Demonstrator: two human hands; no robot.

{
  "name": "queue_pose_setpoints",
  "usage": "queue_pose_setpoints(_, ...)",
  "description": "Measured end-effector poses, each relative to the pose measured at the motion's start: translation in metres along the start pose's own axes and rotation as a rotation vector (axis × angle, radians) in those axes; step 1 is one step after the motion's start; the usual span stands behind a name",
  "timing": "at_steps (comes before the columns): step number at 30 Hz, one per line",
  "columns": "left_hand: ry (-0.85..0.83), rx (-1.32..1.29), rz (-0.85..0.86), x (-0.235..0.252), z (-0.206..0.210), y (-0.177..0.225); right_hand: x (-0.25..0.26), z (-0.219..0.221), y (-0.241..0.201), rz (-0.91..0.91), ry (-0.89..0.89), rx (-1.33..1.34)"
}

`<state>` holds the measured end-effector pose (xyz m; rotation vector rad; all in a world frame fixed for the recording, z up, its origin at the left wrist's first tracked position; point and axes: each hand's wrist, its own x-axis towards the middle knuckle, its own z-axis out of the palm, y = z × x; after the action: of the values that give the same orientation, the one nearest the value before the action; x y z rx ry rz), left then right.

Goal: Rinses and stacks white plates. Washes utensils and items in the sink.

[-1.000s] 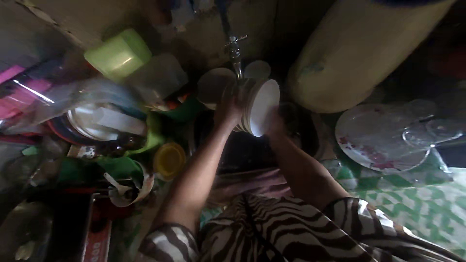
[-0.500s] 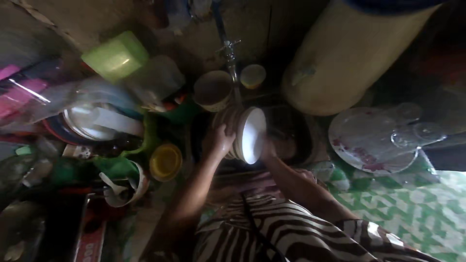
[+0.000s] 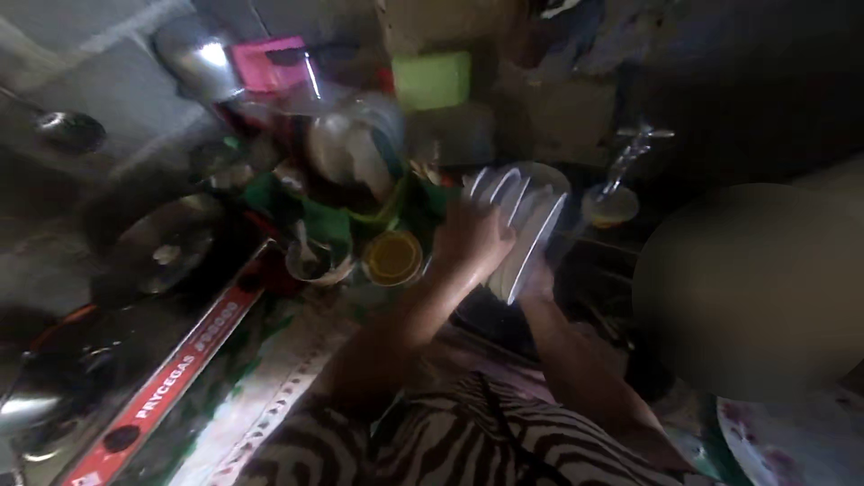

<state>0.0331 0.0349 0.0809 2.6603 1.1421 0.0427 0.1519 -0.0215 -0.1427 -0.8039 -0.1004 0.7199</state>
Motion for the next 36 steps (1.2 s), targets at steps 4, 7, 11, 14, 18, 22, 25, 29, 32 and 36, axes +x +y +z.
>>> queue_pose_setpoints(4,-0.259,-0.125,-0.074,-0.005,0.047,-0.021,-0.038,-0.049,0.040,0.144,0.089,-0.098)
queue_pose_setpoints(7,-0.307,-0.126,-0.063,-0.005,0.042,-0.020,-0.043,-0.040,0.036,0.134,0.055,-0.067)
queue_pose_setpoints(11,-0.090,-0.088,0.007,-0.001,0.002,-0.009,-0.006,0.009,0.001,-0.032,0.044,-0.133)
queue_pose_setpoints(14,-0.037,-0.082,0.031,-0.007,-0.010,-0.007,-0.002,0.010,-0.002,-0.055,-0.021,-0.059)
queue_pose_setpoints(18,-0.173,-0.179,-0.032,-0.013,0.039,-0.026,-0.040,-0.033,0.026,0.119,0.119,-0.265)
queue_pose_setpoints(22,-0.271,-0.345,-0.177,-0.004,0.064,-0.061,-0.044,-0.046,0.027,0.166,0.128,-0.392)
queue_pose_setpoints(25,-0.120,-0.590,-0.248,0.001,0.084,-0.098,-0.028,-0.025,-0.011,0.032,-0.046,-0.470)
queue_pose_setpoints(29,0.123,-0.987,-0.267,-0.010,0.115,-0.123,-0.026,0.012,-0.064,-0.192,-0.262,-0.741)
queue_pose_setpoints(32,0.243,-1.221,-0.367,-0.020,0.127,-0.119,-0.038,0.034,-0.087,-0.351,-0.296,-0.747)
queue_pose_setpoints(36,0.203,-1.243,-0.342,-0.038,0.118,-0.101,-0.035,0.036,-0.100,-0.206,-0.219,-0.851)
